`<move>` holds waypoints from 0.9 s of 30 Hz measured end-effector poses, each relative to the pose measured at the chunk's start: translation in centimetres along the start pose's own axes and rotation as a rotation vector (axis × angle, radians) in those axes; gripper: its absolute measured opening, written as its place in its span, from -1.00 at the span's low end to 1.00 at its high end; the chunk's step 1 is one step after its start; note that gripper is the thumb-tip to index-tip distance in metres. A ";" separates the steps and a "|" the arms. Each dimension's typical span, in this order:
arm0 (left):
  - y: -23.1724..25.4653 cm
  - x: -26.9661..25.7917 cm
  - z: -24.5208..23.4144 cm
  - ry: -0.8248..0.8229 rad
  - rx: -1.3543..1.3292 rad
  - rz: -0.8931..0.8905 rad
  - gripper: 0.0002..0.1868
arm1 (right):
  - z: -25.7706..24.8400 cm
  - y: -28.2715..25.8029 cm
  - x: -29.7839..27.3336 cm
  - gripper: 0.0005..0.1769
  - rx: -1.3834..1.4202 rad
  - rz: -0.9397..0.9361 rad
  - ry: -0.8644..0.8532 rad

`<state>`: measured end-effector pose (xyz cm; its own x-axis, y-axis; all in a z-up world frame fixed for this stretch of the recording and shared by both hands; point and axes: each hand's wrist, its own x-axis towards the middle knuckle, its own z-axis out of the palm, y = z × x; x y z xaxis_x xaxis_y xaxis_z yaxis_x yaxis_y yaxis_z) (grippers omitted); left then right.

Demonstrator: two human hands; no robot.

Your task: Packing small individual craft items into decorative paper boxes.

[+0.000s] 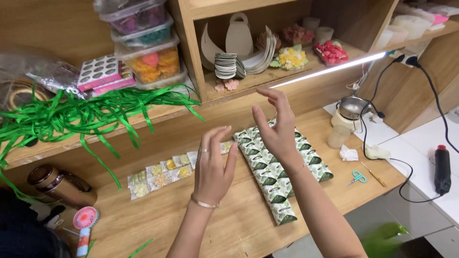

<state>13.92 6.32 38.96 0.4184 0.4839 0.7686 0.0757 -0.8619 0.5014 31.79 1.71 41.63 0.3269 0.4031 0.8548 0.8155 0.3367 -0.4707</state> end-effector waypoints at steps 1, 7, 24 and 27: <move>-0.1 1.9 0.6 0.011 0.001 0.013 -0.60 | 0.5 0.5 1.3 -0.61 0.001 -0.016 0.006; -4.1 12.7 5.1 0.224 0.143 0.401 -0.66 | 4.2 5.0 8.5 -0.63 0.337 0.005 -0.002; -9.3 16.1 9.5 0.306 0.543 0.343 -0.23 | 7.2 14.9 9.1 -0.84 0.402 0.247 -0.129; -9.3 15.9 9.4 0.305 0.509 0.363 -0.18 | 6.4 14.5 9.9 -0.88 0.687 0.477 -0.102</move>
<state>28.39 20.61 42.78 0.2299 0.1087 0.9671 0.4258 -0.9048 0.0005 43.80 16.00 41.92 0.4910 0.6971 0.5225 0.1186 0.5407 -0.8328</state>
